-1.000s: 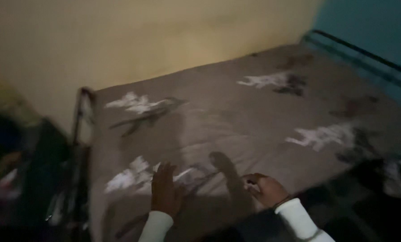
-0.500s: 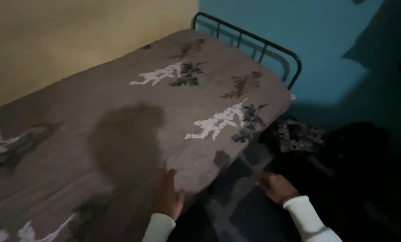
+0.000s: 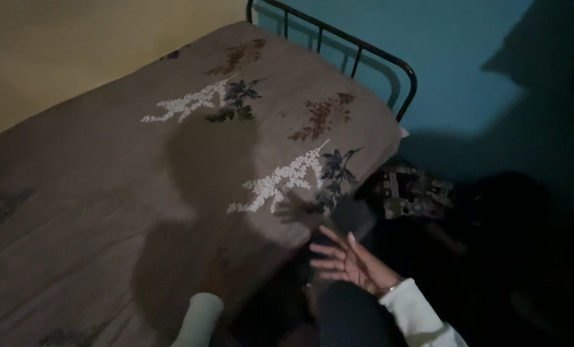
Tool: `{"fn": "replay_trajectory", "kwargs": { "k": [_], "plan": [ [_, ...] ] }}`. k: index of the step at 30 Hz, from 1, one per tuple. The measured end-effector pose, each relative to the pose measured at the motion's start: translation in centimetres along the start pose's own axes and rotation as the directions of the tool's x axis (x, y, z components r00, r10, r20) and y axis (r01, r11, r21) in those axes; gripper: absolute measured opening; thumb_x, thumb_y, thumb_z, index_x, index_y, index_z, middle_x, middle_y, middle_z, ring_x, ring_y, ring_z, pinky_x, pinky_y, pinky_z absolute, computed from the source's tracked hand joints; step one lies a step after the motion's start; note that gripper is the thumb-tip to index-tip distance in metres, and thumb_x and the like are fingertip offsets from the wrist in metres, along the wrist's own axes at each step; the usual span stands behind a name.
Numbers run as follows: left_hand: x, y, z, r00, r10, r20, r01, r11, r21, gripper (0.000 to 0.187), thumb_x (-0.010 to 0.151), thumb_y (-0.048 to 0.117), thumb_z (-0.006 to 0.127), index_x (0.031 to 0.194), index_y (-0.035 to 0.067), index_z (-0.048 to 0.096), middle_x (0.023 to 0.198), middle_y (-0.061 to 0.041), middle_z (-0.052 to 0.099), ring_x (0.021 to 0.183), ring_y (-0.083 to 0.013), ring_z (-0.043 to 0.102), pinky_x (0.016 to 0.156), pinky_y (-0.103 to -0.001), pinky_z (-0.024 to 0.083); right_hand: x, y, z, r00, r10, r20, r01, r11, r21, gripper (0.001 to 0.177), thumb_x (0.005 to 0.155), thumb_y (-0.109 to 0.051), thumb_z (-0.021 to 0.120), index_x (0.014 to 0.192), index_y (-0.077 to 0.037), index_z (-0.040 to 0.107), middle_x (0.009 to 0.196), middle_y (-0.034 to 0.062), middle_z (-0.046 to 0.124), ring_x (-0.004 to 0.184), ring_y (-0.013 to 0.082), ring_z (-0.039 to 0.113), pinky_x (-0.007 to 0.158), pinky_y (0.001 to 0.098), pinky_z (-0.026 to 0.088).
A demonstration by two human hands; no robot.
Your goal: The person folds small pieces of cloth and moves pillows and blankets on a bed before straightening out a large brown bedspread.
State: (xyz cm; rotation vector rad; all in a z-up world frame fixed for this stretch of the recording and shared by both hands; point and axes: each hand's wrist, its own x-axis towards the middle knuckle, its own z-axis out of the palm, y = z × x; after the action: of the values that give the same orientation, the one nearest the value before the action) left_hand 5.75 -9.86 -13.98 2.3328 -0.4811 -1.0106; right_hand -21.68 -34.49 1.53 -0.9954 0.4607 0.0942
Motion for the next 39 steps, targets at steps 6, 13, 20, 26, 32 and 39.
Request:
{"fn": "replay_trajectory", "kwargs": {
  "k": [6,13,20,26,32,39],
  "plan": [
    [5.6,6.1,0.4,0.991,-0.135,0.006,0.134,0.988,0.075,0.055,0.1,0.028,0.061,0.152,0.017,0.044,0.15,-0.01,0.056,0.135,-0.0285,0.058,0.114,-0.042,0.047,5.0,-4.7,-9.0,0.895,0.182,-0.407,-0.248,0.962,-0.115,0.098,0.084,-0.079,0.042,0.164,-0.025,0.024,0.161,0.0113,0.046,0.141,0.0338,0.054,0.116,0.0532,0.041],
    [14.8,13.1,1.0,0.994,-0.036,-0.101,0.034,0.999,-0.017,0.046,0.099,0.034,0.061,0.14,0.015,0.054,0.132,-0.011,0.068,0.122,-0.0294,0.067,0.107,-0.041,0.051,9.8,-10.5,-21.2,0.869,0.309,-0.387,-0.227,0.943,0.242,0.099,0.079,-0.08,0.045,0.161,-0.026,0.032,0.155,0.0203,0.05,0.136,0.0428,0.054,0.113,0.0622,0.042],
    [23.2,15.9,2.9,0.993,0.033,-0.113,-0.046,0.992,-0.114,0.046,0.097,0.031,0.059,0.139,0.014,0.058,0.128,-0.016,0.071,0.117,-0.0322,0.069,0.103,-0.041,0.053,16.2,-13.4,-27.2,0.821,0.4,-0.408,-0.395,0.913,0.102,0.097,0.085,-0.076,0.049,0.163,-0.019,0.036,0.151,0.0217,0.057,0.133,0.0402,0.059,0.108,0.0559,0.047],
    [25.3,12.5,4.5,0.99,-0.013,-0.14,0.014,1.0,0.008,0.043,0.099,0.034,0.056,0.138,0.015,0.056,0.14,-0.015,0.062,0.121,-0.0335,0.065,0.104,-0.041,0.05,24.0,-13.1,-35.8,0.849,0.421,-0.32,-0.465,0.882,-0.074,0.082,0.093,-0.051,0.058,0.162,-0.02,0.026,0.156,0.014,0.049,0.134,0.0363,0.057,0.11,0.0538,0.049],
    [23.0,9.7,7.6,0.927,-0.232,-0.293,0.178,0.963,-0.2,0.049,0.098,0.042,0.058,0.14,0.018,0.054,0.135,-0.013,0.069,0.121,-0.0317,0.07,0.105,-0.041,0.053,30.7,-15.8,-45.7,0.783,0.43,-0.449,-0.526,0.844,-0.109,0.074,0.097,-0.044,0.059,0.16,-0.018,0.032,0.156,0.0145,0.049,0.136,0.0367,0.054,0.111,0.0548,0.047],
    [15.2,15.7,14.5,0.768,-0.489,-0.414,0.303,0.846,-0.438,0.049,0.099,0.042,0.059,0.141,0.02,0.05,0.126,-0.013,0.072,0.117,-0.0366,0.067,0.102,-0.046,0.052,34.1,-19.4,-53.8,0.627,0.501,-0.597,-0.646,0.762,-0.039,0.064,0.102,-0.037,0.059,0.159,-0.015,0.038,0.156,0.0151,0.049,0.139,0.0372,0.051,0.113,0.056,0.044]
  ]
}}
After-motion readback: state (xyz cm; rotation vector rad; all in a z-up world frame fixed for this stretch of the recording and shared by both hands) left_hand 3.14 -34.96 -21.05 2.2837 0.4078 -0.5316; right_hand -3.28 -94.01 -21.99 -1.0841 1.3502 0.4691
